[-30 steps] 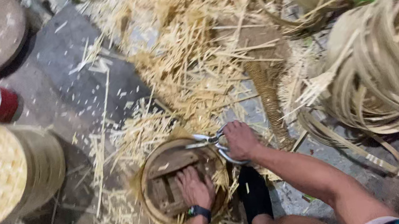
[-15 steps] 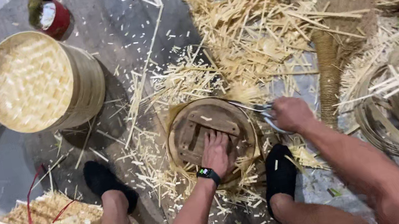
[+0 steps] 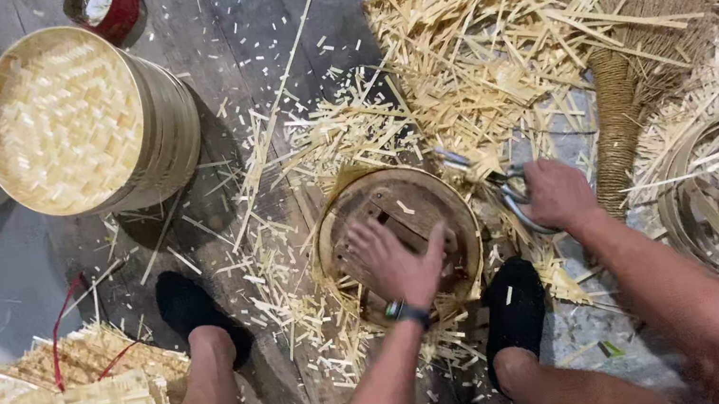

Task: The person places a circular bamboo frame onto a woven mat, flips it over, and uses shears to trim the excess woven material around the edge. The person then stacks the finished basket and repeats the process with another mat.

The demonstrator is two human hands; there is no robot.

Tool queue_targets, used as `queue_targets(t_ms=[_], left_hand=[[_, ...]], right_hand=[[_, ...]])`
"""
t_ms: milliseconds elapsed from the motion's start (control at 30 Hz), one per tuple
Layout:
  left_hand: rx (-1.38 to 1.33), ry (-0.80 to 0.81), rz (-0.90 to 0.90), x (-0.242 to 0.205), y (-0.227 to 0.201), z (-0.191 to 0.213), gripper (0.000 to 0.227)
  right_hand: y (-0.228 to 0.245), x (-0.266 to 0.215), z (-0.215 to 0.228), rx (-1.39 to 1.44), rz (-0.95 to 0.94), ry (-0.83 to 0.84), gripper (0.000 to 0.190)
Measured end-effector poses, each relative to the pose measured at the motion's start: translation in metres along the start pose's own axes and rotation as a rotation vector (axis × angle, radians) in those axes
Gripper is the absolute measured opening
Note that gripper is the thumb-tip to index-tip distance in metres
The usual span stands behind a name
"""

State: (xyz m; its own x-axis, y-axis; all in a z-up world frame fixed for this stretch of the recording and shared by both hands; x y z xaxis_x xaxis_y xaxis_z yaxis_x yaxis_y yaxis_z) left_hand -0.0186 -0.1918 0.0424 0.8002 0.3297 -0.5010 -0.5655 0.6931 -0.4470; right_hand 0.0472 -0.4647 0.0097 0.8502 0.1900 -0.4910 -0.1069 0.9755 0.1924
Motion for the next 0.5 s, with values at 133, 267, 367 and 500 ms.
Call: queue_targets(t_ms=[133,267,367,500], left_hand=[[-0.097,-0.192,-0.069,-0.003,-0.022,-0.006,0.126],[0.012,-0.049,-0.407,-0.008,-0.016,-0.025,0.123],[-0.049,-0.026,-0.476,-0.015,-0.011,-0.022,0.12],[-0.027,0.067,-0.555,-0.015,-0.014,-0.018,0.12]], right_hand=[[0.026,0.008,0.009,-0.122,0.074,-0.011,0.064],[0.033,0.023,-0.003,-0.063,0.091,-0.087,0.054],[0.023,0.013,-0.002,-0.07,0.128,-0.123,0.045],[0.041,0.015,0.018,-0.069,0.118,-0.124,0.052]])
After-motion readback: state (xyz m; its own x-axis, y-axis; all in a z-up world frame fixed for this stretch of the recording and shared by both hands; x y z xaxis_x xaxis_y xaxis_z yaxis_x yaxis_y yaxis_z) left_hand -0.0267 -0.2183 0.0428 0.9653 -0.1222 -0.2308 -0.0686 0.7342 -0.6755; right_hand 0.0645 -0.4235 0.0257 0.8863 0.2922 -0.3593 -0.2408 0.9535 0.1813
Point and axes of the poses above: each hand's wrist, its own x-axis towards the middle knuckle, its own z-axis out of the back of the hand, y = z × x, the point moved 9 cm from there along x, towards the middle knuckle, and after that the axes turned 4 degrees about z, right-handed, at the moved point
